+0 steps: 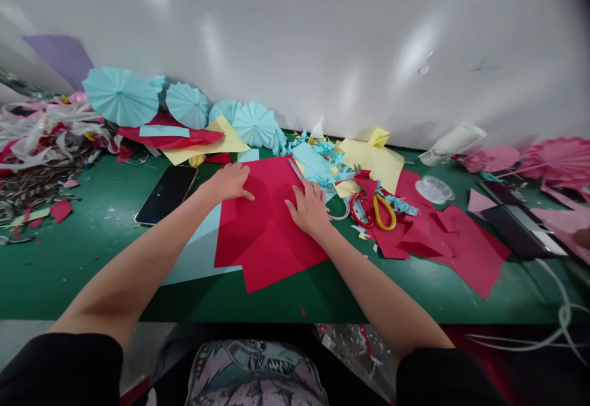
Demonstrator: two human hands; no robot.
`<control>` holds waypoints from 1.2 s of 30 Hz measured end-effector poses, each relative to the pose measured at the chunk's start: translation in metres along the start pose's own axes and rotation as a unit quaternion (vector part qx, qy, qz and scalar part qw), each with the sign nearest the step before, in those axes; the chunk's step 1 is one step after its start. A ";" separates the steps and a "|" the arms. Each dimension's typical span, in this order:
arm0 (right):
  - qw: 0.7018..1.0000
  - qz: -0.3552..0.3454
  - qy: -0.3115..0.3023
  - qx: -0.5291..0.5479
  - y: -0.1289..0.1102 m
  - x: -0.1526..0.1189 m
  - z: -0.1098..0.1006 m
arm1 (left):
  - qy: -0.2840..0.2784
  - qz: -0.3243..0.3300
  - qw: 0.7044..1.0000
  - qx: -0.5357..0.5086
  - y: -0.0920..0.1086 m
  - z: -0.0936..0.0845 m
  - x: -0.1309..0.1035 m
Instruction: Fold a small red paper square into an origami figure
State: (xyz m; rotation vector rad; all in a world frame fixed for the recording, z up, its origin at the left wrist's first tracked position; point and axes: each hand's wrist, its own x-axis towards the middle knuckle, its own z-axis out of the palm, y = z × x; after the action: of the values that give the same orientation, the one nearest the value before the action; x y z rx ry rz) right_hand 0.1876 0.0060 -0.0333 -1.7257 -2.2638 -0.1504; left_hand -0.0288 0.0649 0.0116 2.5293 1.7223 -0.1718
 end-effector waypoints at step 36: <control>0.973 -0.195 0.070 0.098 0.009 -0.023 -0.020 | 0.055 0.040 0.973 -0.222 0.018 0.022 -0.024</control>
State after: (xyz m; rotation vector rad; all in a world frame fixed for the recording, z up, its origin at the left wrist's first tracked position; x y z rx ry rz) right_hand 0.2048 -0.0177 -0.0218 -1.1258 -2.3937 -0.1199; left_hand -0.0214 0.0333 -0.0067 2.3011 1.4819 0.3294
